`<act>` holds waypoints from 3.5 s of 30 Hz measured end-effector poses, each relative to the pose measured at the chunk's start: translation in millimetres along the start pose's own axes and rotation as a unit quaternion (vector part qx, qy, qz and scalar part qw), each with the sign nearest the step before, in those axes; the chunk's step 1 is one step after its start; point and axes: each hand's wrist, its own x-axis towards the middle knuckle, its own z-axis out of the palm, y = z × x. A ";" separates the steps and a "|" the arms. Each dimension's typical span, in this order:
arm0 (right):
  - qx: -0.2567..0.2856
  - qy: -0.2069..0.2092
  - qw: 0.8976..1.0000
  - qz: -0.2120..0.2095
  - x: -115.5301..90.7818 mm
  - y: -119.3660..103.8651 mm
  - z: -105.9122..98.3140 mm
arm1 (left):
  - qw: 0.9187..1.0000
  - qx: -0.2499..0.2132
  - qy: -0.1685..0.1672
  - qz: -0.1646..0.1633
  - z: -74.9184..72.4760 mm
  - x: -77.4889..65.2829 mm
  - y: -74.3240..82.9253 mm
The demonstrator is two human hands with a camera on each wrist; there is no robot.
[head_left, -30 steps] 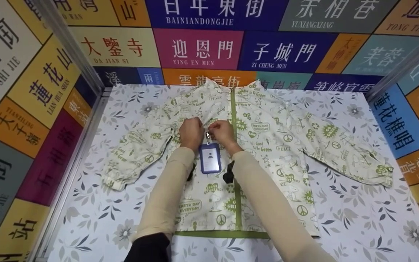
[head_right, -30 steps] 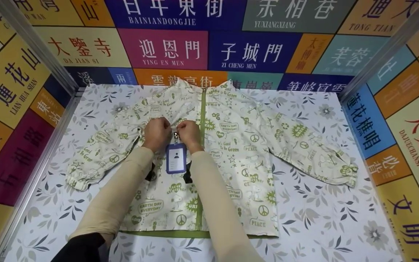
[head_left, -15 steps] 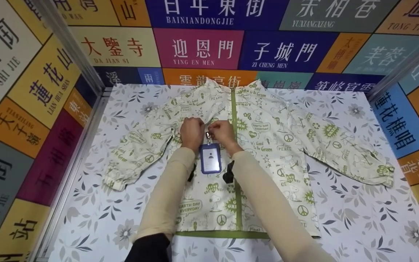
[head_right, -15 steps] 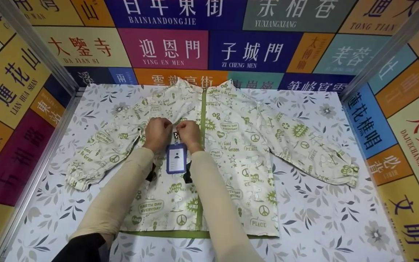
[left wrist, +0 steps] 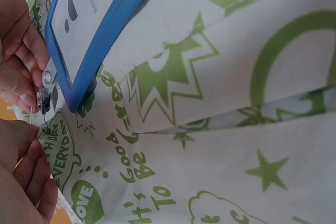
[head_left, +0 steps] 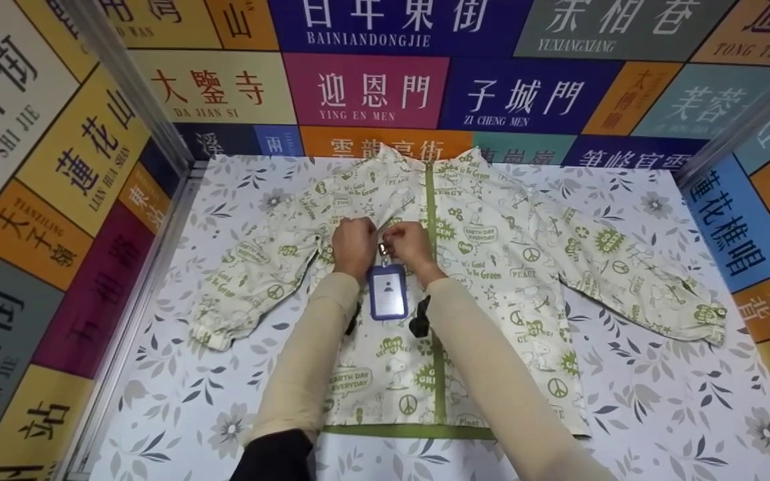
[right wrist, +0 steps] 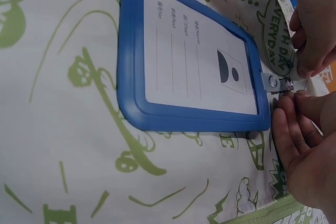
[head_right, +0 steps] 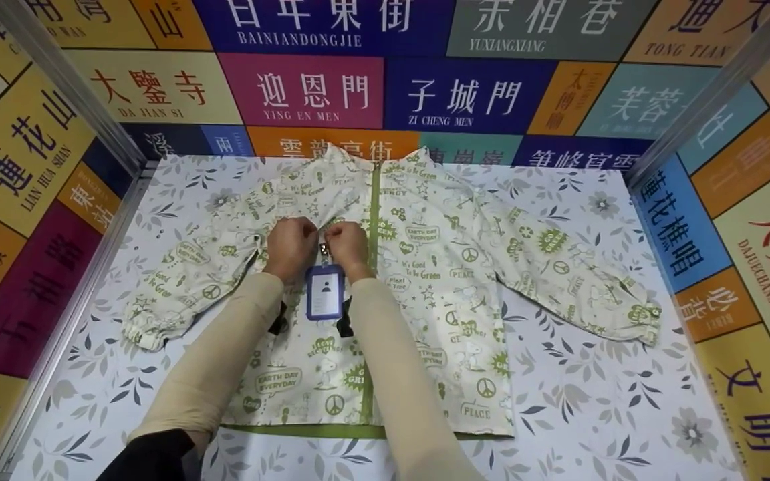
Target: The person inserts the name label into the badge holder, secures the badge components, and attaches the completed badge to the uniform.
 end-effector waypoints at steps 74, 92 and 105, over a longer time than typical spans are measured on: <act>0.054 0.020 0.998 -0.011 7.2 -11.5 14.8 | 0.996 -0.063 -0.009 0.067 0.1 -0.8 -30.8; 0.078 0.010 0.997 0.000 8.2 -9.0 15.6 | 0.990 -0.063 -0.025 0.127 -4.9 4.3 -41.2; 0.030 0.011 0.999 -0.007 7.1 -5.7 16.8 | 0.987 -0.038 -0.025 0.152 -5.5 5.9 -40.8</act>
